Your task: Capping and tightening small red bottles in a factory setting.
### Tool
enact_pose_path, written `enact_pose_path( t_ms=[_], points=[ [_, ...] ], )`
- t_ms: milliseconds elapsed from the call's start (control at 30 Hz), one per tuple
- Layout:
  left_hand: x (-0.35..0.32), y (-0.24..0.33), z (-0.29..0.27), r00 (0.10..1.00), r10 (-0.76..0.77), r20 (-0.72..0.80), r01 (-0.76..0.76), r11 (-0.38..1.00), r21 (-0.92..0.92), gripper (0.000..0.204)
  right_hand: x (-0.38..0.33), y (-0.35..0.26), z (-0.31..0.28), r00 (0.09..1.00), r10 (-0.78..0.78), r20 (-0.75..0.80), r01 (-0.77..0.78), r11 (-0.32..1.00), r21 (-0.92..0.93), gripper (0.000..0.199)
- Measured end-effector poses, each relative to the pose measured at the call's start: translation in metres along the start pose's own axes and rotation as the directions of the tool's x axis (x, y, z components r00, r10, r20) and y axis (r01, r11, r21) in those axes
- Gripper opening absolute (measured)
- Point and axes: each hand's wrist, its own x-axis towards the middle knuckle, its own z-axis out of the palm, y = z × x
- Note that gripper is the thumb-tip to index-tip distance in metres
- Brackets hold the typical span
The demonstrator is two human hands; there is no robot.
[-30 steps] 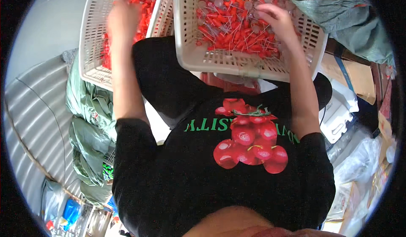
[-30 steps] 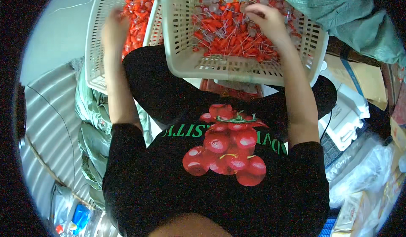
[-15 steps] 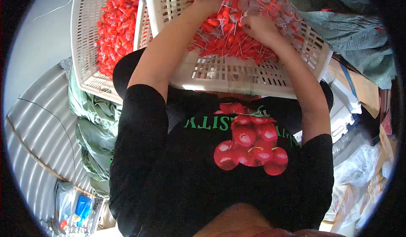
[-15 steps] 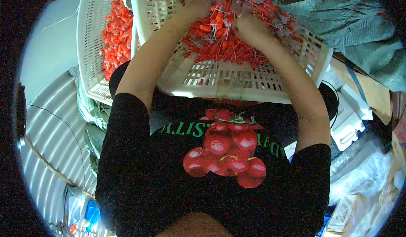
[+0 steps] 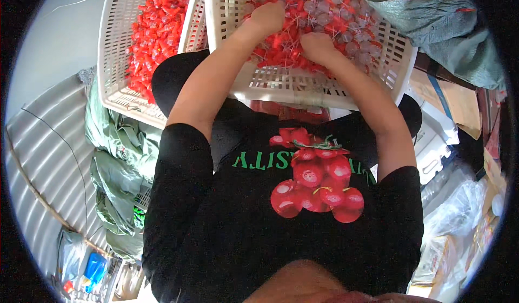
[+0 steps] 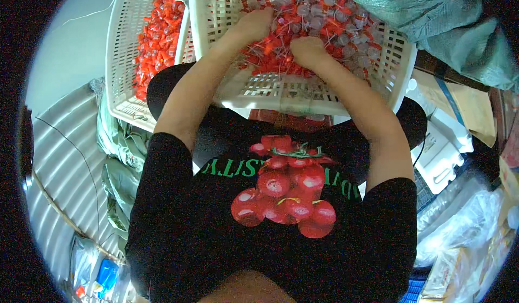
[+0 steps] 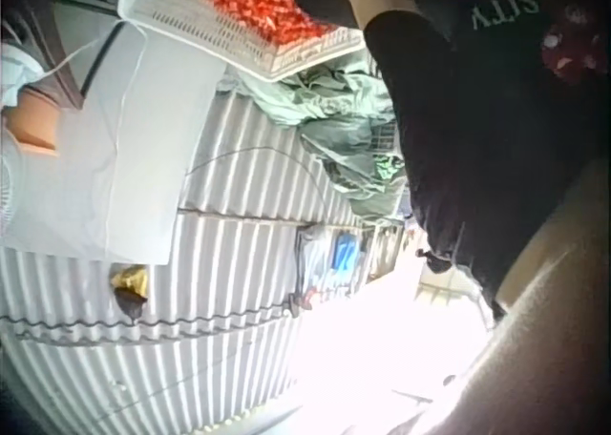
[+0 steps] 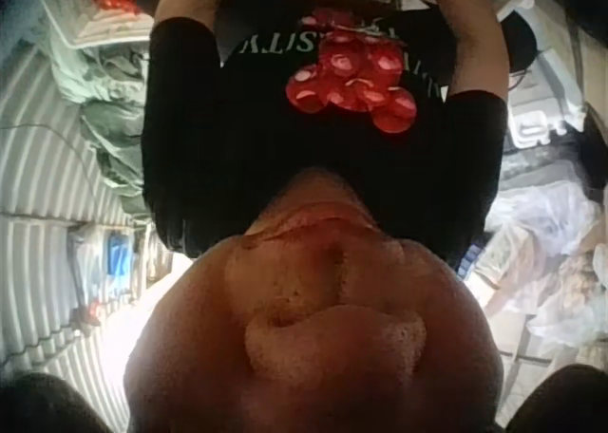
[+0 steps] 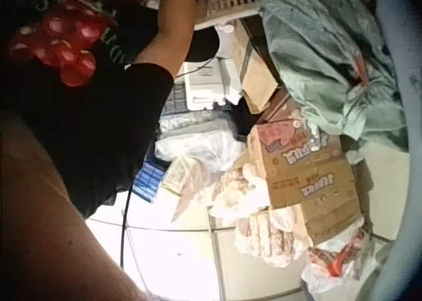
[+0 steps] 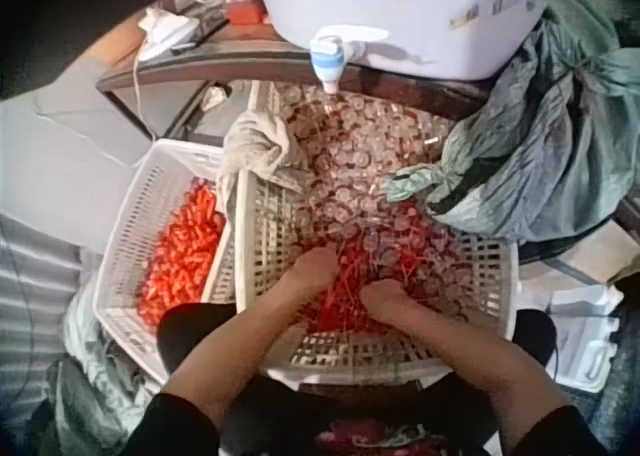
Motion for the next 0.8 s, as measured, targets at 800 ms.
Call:
enact_pose_path(
  t_ms=[800],
  points=[
    [0.006, 0.036, -0.148, 0.848, -0.067, -0.525, -0.46, 0.398, -0.794, 0.04, -0.061, -0.014, -0.16, 0.639, 0.385, -0.665, 0.635, 0.223, 0.739, 0.011]
  ],
)
